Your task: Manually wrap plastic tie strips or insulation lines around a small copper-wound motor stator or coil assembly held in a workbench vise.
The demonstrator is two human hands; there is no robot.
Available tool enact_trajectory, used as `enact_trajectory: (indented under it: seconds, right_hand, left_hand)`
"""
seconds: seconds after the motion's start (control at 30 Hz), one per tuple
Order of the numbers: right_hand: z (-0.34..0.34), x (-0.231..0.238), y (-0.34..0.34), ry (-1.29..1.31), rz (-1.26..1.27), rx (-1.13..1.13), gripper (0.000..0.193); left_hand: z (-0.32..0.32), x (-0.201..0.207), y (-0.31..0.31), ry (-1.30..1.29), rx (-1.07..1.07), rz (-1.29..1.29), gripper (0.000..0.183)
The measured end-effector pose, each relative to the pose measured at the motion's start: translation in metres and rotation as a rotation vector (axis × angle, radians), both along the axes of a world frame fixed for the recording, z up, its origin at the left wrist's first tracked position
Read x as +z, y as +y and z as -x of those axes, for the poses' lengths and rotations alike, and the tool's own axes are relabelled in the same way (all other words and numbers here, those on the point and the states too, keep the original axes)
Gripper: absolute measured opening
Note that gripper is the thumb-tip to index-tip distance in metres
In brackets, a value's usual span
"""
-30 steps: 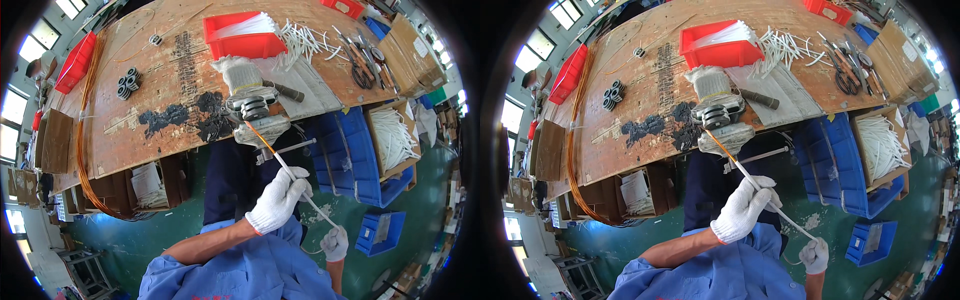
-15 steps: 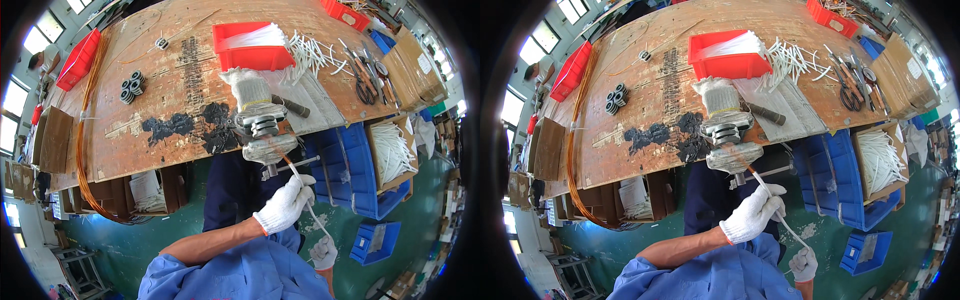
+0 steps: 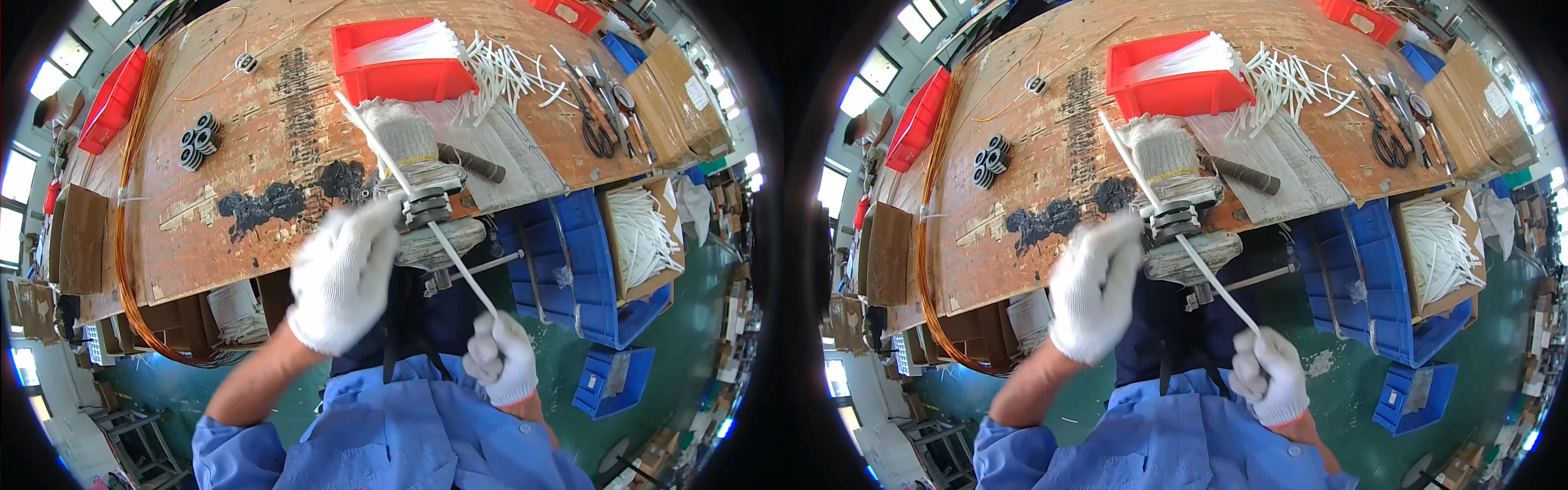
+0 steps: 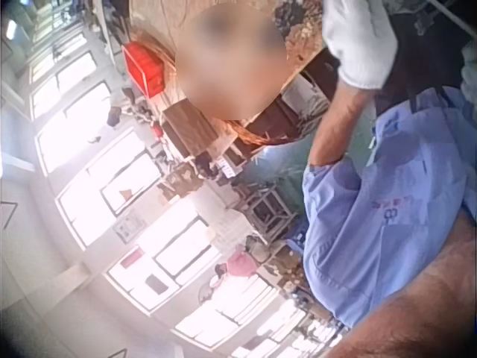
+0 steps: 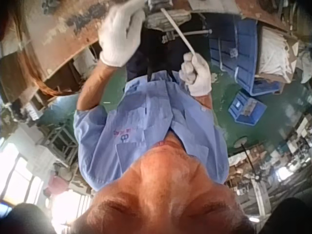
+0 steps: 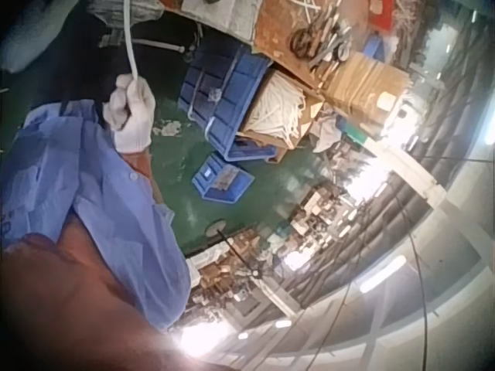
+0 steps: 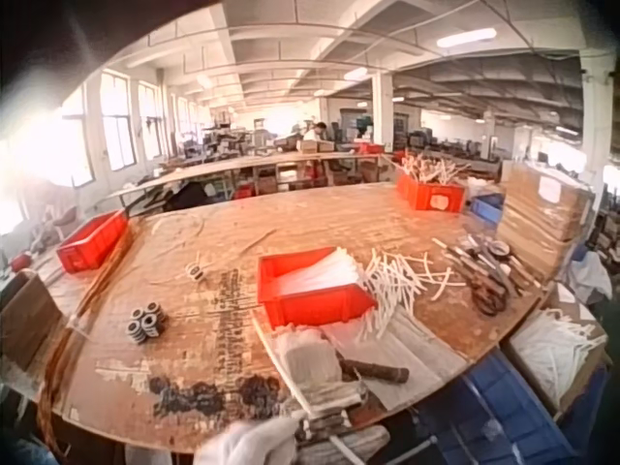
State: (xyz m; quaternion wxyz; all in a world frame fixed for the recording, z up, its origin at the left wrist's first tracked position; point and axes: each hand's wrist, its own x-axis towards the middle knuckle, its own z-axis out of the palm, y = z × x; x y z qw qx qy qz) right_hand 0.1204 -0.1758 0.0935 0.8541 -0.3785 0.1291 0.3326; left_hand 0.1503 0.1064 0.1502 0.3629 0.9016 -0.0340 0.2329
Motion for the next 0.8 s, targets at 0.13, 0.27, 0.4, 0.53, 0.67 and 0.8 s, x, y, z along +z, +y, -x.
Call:
enact_trajectory:
  seconds: [0.13,0.27,0.4,0.53,0.67,0.8]
  right_hand:
    - [-0.039,0.052,0.06,0.1,-0.078,-0.017,0.032]
    - [-0.051,0.063,0.085,0.18,-0.117,-0.048,0.036]
    - [-0.056,0.08,0.103,0.082,0.115,0.035,0.037]
    - [-0.049,0.079,0.08,-0.182,0.54,0.24,0.033]
    - [-0.073,0.07,0.059,-0.219,0.533,0.285,0.03]
    - [-0.083,0.056,0.034,-0.232,0.449,0.328,0.029]
  left_hand:
    - [-0.08,0.021,0.061,-0.348,-0.379,-0.634,0.045]
    - [-0.112,0.006,0.093,-0.313,-0.554,-0.679,0.041]
    - [-0.116,0.027,0.117,-0.168,-0.497,-0.775,0.029]
    - [-0.101,0.038,0.153,-0.093,-0.326,-0.748,0.026]
    - [-0.056,0.029,0.144,0.102,-0.22,-0.505,0.031]
    - [-0.011,0.021,0.123,0.303,-0.133,-0.365,0.03]
